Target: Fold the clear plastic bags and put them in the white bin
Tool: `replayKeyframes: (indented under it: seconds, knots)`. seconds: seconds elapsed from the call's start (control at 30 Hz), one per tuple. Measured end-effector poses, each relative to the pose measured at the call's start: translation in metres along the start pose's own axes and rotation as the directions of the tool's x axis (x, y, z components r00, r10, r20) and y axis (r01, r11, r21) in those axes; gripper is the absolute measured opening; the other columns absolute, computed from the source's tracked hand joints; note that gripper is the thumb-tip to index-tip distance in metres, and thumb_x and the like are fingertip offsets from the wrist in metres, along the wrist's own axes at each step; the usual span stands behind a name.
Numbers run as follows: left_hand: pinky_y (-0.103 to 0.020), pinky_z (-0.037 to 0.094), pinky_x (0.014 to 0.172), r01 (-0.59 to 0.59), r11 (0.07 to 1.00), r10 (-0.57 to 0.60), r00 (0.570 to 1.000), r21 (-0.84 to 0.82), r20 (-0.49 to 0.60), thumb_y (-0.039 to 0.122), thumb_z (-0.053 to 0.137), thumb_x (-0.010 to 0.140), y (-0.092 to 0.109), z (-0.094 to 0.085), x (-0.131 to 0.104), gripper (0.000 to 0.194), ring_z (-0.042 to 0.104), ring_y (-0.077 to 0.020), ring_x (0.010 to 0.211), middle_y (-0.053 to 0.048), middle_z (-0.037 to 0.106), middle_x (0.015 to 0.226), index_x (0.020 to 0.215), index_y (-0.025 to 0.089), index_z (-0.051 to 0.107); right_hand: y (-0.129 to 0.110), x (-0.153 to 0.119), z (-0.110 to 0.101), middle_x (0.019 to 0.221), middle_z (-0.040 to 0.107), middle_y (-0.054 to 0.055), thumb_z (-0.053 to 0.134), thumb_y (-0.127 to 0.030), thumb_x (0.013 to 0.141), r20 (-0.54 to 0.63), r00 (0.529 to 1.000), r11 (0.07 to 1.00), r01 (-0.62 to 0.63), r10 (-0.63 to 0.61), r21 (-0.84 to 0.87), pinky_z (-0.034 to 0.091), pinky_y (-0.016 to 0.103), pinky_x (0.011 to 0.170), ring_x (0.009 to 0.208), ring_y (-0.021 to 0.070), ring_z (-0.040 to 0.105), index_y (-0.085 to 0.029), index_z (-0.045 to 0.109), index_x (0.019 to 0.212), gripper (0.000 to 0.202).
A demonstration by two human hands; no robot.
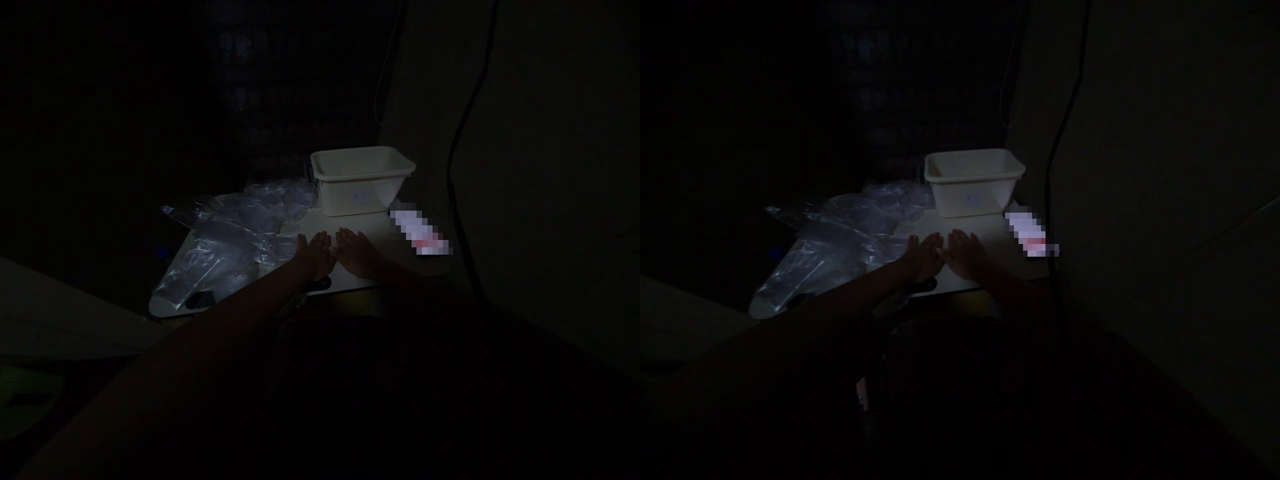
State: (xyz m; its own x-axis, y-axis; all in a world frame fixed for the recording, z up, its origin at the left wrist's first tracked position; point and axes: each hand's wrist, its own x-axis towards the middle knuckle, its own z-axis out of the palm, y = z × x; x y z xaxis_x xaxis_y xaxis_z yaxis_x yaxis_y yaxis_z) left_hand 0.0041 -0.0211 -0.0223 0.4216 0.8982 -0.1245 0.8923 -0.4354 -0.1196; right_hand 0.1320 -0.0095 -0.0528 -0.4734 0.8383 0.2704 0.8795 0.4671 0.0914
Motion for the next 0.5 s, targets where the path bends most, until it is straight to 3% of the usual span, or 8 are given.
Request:
replayKeyframes:
  seconds: [0.5]
  knots:
    - [-0.052,0.011,0.094,0.002,1.000,-0.002,1.000,0.013,-0.004,0.036,0.010,0.082,-0.0002,0.0013,0.0010,0.054,0.010,-0.0247,0.123,-0.012,0.015,0.135,0.128,0.008,0.020,0.0100,-0.0075,-0.0021,0.125,0.035,0.020,0.015,-0.038,0.084,0.005,1.000,1.000,-0.027,0.027,-0.015,0.023,0.044,0.092,0.116,0.0252,0.030,-0.002,0.038,0.117,0.054]
